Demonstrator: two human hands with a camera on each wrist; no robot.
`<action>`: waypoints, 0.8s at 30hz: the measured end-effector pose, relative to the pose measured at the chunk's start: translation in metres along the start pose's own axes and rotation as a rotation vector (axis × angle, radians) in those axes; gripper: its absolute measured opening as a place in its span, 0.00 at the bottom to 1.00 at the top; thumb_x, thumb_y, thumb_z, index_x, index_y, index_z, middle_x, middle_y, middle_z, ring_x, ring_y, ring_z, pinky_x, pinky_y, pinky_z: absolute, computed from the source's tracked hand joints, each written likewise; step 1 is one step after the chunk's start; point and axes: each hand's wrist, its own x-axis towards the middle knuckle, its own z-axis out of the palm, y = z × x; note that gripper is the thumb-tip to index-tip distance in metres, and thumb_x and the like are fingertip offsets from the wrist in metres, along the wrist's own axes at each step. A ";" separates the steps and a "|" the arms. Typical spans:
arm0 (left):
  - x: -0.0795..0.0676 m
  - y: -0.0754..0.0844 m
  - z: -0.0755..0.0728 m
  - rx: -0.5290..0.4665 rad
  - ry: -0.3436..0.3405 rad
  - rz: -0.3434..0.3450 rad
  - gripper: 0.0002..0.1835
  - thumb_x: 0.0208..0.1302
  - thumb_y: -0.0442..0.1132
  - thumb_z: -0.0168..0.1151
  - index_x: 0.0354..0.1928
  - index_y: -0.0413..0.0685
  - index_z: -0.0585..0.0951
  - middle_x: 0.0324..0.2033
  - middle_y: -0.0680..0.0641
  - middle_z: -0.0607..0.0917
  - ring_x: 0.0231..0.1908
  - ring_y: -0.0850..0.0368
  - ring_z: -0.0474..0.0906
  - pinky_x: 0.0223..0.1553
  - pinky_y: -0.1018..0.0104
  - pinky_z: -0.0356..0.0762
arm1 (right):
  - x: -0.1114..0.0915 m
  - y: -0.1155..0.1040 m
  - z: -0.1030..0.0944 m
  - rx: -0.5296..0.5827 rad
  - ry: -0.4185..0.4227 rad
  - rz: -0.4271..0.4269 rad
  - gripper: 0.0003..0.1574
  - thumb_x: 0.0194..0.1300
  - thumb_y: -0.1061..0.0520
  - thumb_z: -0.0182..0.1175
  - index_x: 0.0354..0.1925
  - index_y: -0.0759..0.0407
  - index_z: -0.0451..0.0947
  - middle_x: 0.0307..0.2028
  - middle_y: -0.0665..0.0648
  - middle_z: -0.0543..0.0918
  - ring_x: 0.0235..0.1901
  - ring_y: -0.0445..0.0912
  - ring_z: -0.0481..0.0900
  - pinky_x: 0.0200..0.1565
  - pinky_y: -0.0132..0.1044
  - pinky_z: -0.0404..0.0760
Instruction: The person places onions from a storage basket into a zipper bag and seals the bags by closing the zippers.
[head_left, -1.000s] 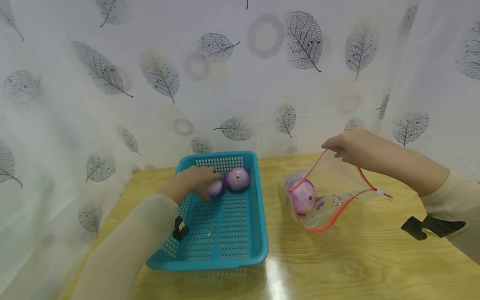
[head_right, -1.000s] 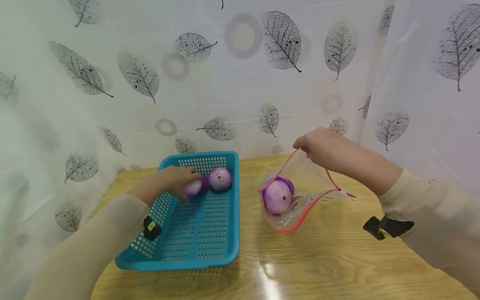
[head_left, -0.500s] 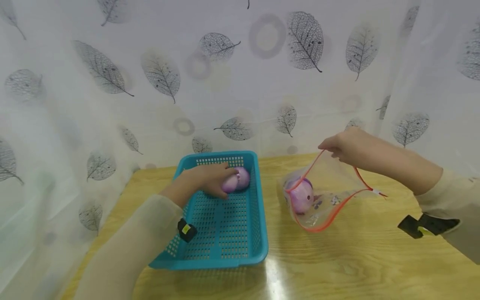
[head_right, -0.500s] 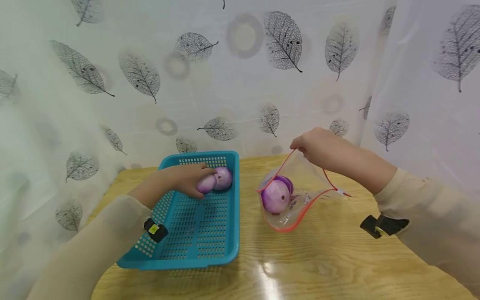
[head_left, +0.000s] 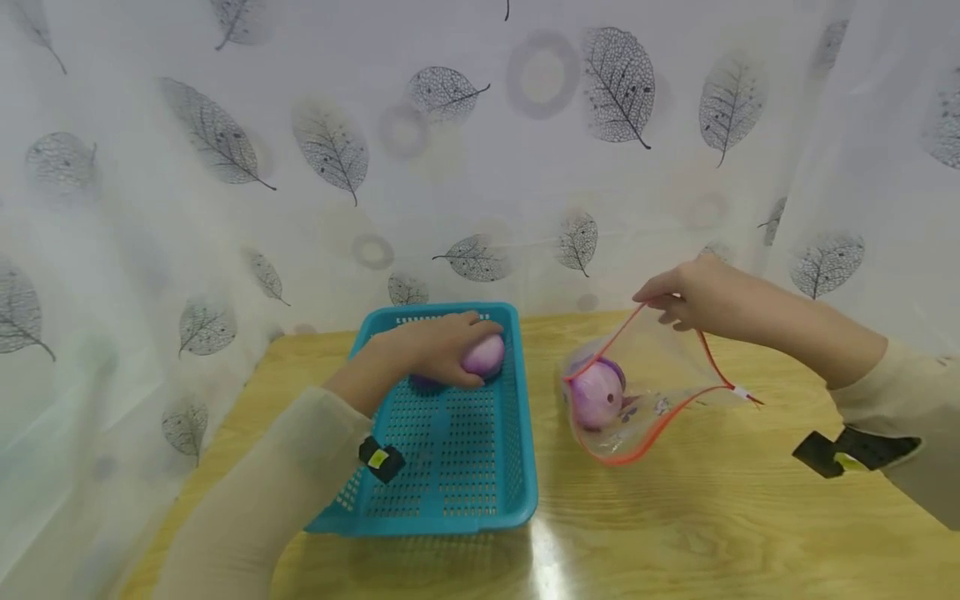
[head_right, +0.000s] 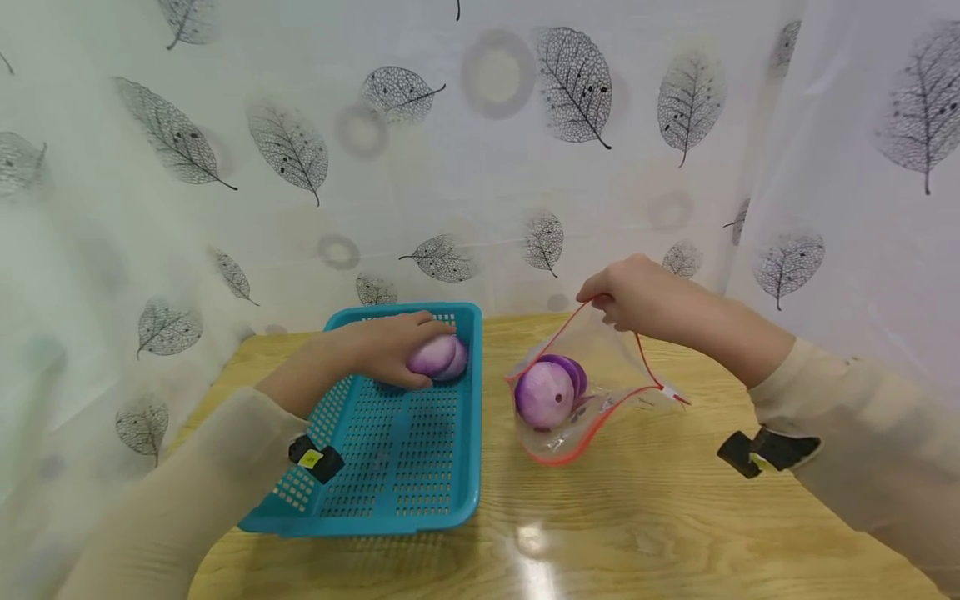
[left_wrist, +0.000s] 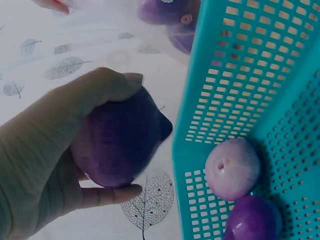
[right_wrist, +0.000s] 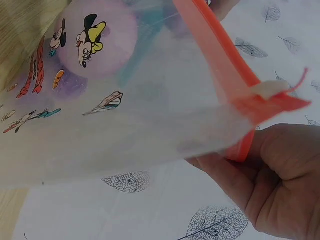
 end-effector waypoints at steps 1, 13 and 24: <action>0.001 0.001 -0.001 -0.003 0.014 0.011 0.42 0.55 0.55 0.64 0.70 0.53 0.60 0.57 0.46 0.72 0.52 0.53 0.73 0.52 0.57 0.75 | 0.000 0.001 0.000 0.008 -0.002 0.002 0.16 0.63 0.72 0.54 0.50 0.72 0.77 0.40 0.67 0.84 0.33 0.53 0.86 0.30 0.36 0.84; 0.006 0.020 -0.009 -0.186 0.427 0.209 0.41 0.55 0.53 0.65 0.69 0.52 0.61 0.60 0.46 0.67 0.51 0.54 0.73 0.49 0.59 0.78 | 0.001 0.002 -0.003 0.016 0.011 0.006 0.16 0.66 0.67 0.54 0.50 0.72 0.77 0.44 0.72 0.82 0.31 0.52 0.86 0.28 0.34 0.84; 0.015 0.054 -0.011 -0.373 0.552 0.330 0.43 0.54 0.48 0.68 0.70 0.47 0.60 0.61 0.44 0.68 0.56 0.56 0.69 0.53 0.62 0.76 | 0.003 0.004 -0.008 0.023 -0.015 0.032 0.16 0.67 0.66 0.53 0.51 0.73 0.76 0.45 0.73 0.81 0.33 0.53 0.86 0.28 0.34 0.84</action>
